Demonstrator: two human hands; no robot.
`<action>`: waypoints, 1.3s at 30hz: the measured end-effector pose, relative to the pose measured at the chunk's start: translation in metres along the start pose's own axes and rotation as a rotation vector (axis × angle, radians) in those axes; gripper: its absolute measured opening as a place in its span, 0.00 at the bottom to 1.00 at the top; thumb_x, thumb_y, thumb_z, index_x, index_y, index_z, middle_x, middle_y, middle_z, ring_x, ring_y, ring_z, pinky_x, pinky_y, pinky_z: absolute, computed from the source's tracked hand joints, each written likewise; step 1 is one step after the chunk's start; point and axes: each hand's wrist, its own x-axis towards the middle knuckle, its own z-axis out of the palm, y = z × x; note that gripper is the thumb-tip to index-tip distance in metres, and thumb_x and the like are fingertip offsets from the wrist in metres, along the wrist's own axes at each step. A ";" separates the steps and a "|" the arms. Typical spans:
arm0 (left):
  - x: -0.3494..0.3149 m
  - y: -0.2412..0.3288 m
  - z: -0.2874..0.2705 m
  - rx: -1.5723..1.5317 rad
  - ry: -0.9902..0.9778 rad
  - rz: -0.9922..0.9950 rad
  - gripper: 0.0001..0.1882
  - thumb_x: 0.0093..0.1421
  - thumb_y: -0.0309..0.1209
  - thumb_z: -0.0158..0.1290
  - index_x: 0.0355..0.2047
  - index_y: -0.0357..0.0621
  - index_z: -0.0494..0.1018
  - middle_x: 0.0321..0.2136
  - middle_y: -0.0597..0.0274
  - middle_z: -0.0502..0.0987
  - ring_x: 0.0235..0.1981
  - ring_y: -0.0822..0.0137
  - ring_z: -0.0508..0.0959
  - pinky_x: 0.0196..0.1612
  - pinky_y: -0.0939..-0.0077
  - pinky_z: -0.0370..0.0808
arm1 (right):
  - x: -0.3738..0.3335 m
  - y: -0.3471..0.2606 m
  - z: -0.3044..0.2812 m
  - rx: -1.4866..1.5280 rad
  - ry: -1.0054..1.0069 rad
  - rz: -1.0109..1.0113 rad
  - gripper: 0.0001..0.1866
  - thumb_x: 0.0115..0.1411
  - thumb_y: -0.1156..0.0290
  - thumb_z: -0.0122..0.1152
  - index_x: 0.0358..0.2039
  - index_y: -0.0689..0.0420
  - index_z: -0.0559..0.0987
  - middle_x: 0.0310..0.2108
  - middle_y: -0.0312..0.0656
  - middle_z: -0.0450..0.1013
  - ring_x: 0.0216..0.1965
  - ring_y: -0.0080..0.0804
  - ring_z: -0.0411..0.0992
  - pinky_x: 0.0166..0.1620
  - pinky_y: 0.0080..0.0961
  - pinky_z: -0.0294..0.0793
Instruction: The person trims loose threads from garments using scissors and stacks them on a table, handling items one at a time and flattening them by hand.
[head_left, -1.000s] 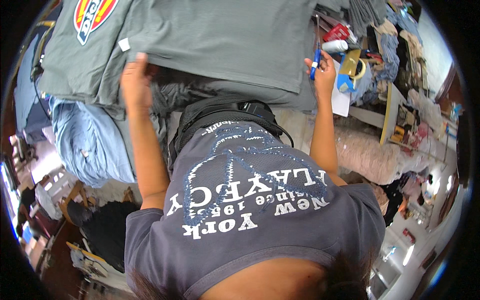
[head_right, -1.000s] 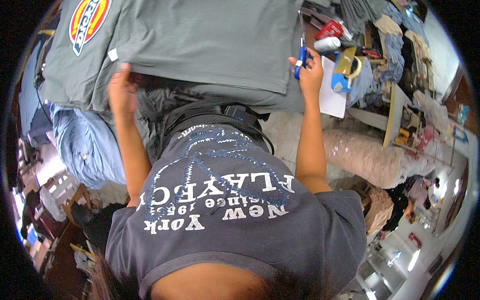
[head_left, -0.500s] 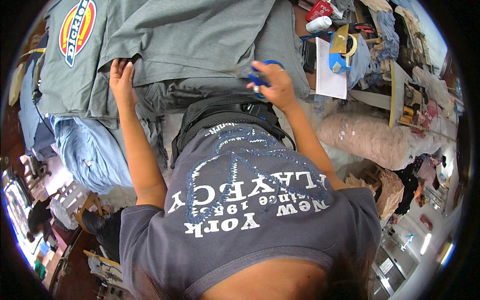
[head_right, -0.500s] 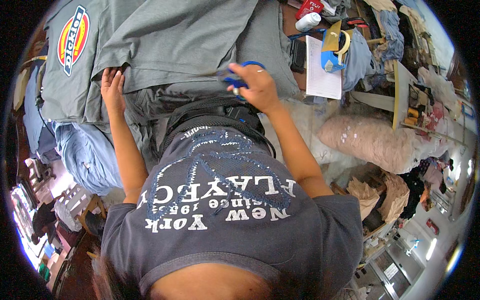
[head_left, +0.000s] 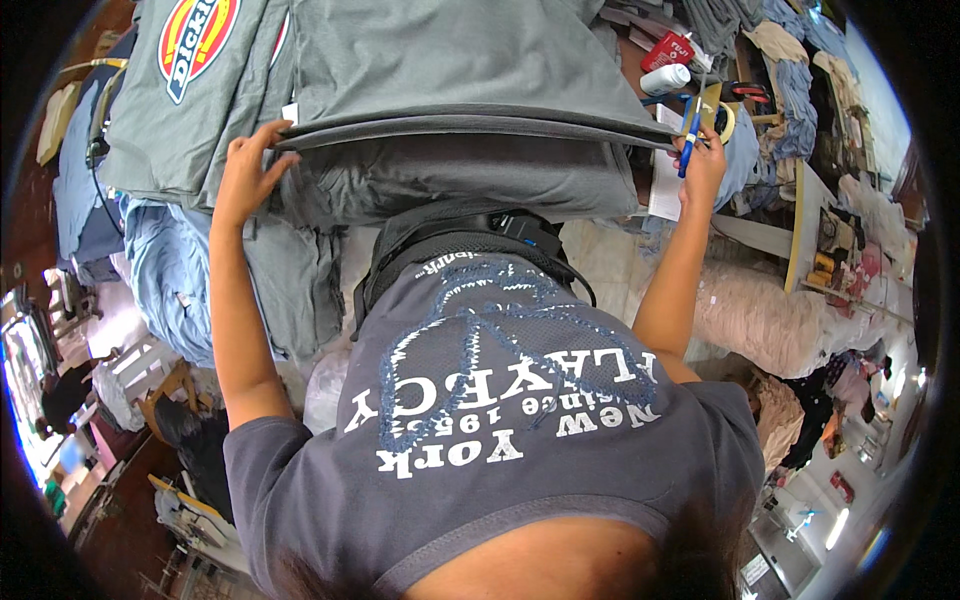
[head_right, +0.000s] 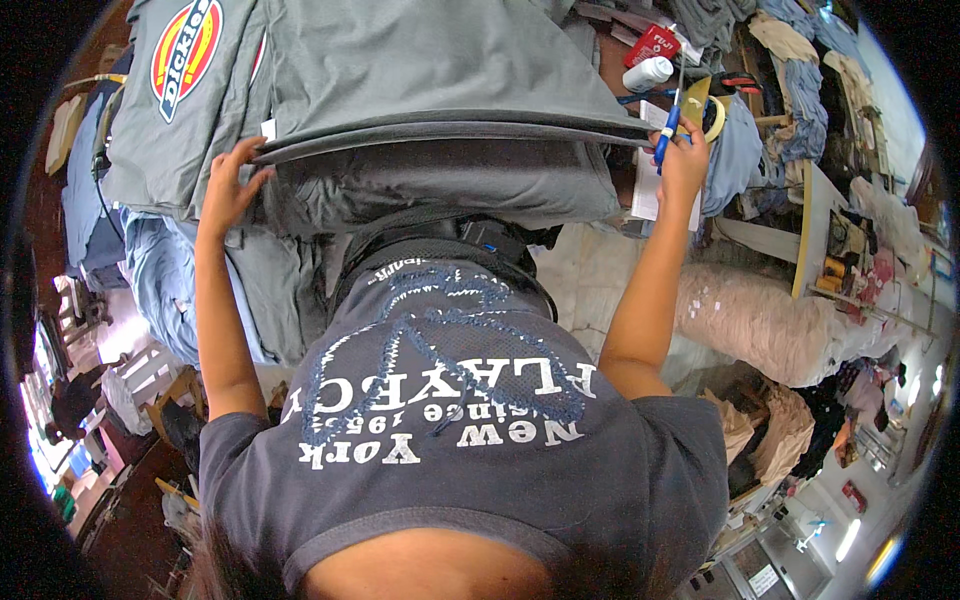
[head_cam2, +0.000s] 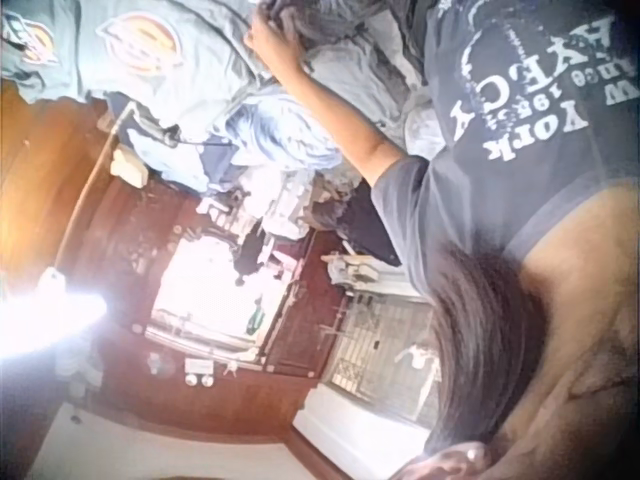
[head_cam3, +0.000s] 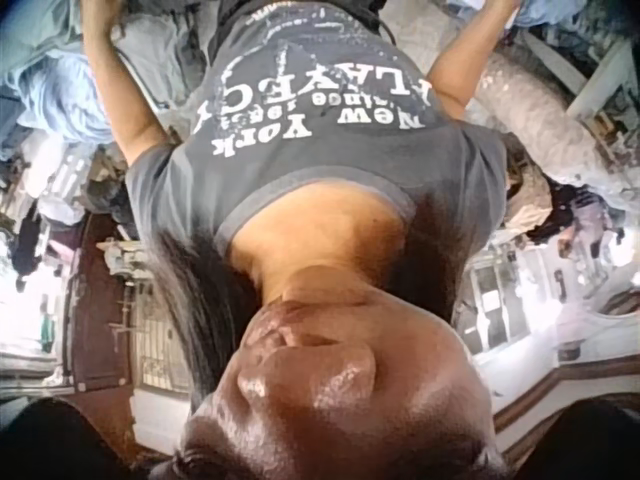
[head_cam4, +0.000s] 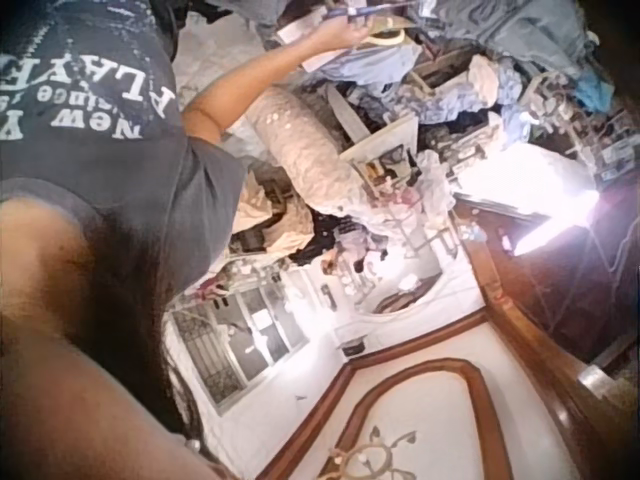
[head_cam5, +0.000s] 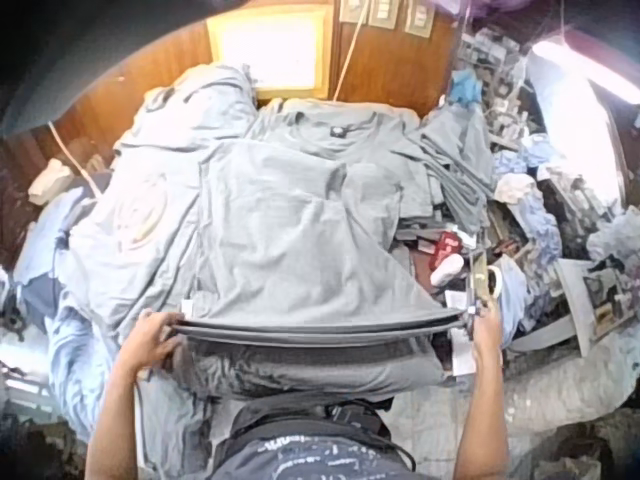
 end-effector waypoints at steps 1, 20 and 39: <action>0.006 -0.002 0.004 -0.038 0.153 0.072 0.20 0.47 0.36 0.56 0.41 0.48 0.66 0.25 0.58 0.73 0.28 0.65 0.71 0.35 0.72 0.64 | 0.004 -0.001 0.003 -0.041 -0.036 0.020 0.21 0.41 0.82 0.56 0.39 0.59 0.69 0.20 0.40 0.70 0.15 0.21 0.67 0.14 0.16 0.62; 0.034 0.029 0.045 0.257 0.281 0.165 0.22 0.45 0.38 0.55 0.41 0.47 0.67 0.40 0.64 0.69 0.45 0.61 0.67 0.46 0.66 0.61 | -0.026 -0.023 0.089 -0.193 -0.099 -0.511 0.25 0.44 0.72 0.65 0.42 0.61 0.67 0.28 0.38 0.72 0.30 0.25 0.69 0.34 0.22 0.68; 0.010 0.001 0.050 0.253 0.286 0.121 0.16 0.52 0.24 0.44 0.43 0.49 0.67 0.40 0.65 0.69 0.43 0.66 0.67 0.46 0.70 0.59 | -0.038 -0.001 0.138 0.337 -0.228 -0.098 0.22 0.47 0.74 0.62 0.41 0.59 0.64 0.27 0.38 0.72 0.19 0.15 0.65 0.21 0.09 0.62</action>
